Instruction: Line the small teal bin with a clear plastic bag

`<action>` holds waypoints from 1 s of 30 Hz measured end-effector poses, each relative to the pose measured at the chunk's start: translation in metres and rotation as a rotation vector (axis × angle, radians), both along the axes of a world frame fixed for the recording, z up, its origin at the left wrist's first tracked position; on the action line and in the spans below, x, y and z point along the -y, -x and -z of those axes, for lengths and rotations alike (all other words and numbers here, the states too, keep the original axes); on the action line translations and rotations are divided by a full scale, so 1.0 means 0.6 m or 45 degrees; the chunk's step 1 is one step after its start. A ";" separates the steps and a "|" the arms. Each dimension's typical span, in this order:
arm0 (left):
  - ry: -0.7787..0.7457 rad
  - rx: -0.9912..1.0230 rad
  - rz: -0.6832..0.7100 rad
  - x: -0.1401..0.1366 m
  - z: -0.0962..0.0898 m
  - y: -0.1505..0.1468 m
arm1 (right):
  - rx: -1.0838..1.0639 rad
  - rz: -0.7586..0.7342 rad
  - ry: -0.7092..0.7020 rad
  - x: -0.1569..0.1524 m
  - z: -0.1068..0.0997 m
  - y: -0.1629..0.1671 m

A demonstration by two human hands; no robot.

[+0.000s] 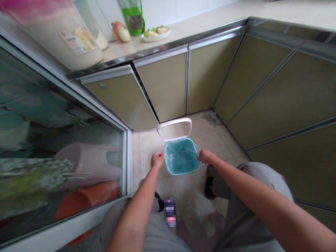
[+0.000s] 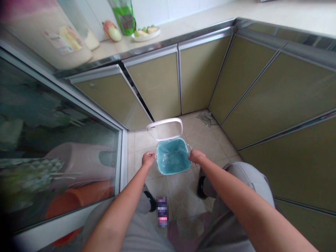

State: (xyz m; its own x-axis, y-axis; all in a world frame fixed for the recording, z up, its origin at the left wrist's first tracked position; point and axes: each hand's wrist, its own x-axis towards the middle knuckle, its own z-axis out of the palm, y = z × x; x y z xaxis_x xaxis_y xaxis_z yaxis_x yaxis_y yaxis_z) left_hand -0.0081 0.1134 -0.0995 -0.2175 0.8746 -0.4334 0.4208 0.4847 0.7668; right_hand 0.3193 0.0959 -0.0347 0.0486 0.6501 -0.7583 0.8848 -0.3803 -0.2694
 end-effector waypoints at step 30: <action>-0.182 0.499 -0.395 -0.155 -0.063 -0.040 | -0.259 0.339 -0.964 -0.148 -0.034 0.008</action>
